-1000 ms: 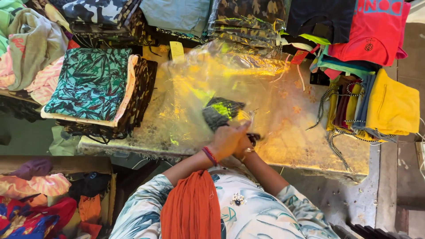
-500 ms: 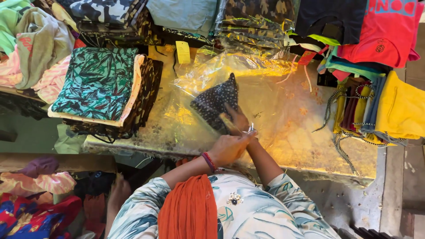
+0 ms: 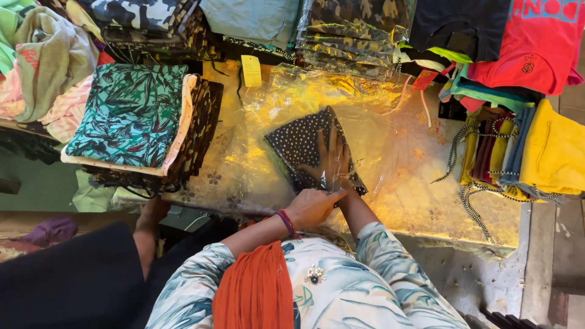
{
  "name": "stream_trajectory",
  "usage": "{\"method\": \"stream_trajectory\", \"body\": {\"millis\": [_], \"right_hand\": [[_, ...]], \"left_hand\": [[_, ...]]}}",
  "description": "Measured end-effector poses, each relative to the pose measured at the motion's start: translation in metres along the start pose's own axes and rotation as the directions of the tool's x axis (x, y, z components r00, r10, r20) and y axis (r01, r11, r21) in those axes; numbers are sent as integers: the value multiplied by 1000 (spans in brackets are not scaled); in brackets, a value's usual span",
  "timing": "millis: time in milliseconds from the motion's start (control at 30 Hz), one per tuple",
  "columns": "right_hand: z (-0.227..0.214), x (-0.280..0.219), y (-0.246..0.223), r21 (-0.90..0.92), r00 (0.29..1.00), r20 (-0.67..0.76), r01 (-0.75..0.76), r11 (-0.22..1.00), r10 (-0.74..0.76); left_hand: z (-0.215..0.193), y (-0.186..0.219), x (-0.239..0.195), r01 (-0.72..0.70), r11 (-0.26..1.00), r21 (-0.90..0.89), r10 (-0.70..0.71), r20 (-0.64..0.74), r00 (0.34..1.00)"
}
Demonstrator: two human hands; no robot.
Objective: The person folds various patterned garments and places them into clear plastic bags on a table. They handle items one at a time, including camouflage and polka-dot patterns, folding them neatly before sealing them in packaging.
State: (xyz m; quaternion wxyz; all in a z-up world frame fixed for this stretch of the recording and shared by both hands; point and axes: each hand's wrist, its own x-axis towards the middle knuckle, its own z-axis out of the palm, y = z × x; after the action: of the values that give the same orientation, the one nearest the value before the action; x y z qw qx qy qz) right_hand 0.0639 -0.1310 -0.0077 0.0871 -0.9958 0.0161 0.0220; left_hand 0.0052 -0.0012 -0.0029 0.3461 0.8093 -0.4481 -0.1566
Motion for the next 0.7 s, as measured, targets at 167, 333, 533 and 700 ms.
{"method": "stream_trajectory", "body": {"millis": [167,333,533,700], "right_hand": [[44,31,13,50,987,135,-89,995,81],[101,-23,41,-27,951,-138,277,961,-278],[112,-125,115,274,910,-224,403,873,-350],[35,-110,135,421,904,-427,228,878,-30]], "left_hand": [[-14,10,-8,39,990,-134,-67,-210,975],[10,-24,-36,272,962,-38,-263,-415,871],[43,-44,-63,554,775,-305,-614,-570,545],[62,-31,-65,517,620,-590,-761,-291,580]]}}
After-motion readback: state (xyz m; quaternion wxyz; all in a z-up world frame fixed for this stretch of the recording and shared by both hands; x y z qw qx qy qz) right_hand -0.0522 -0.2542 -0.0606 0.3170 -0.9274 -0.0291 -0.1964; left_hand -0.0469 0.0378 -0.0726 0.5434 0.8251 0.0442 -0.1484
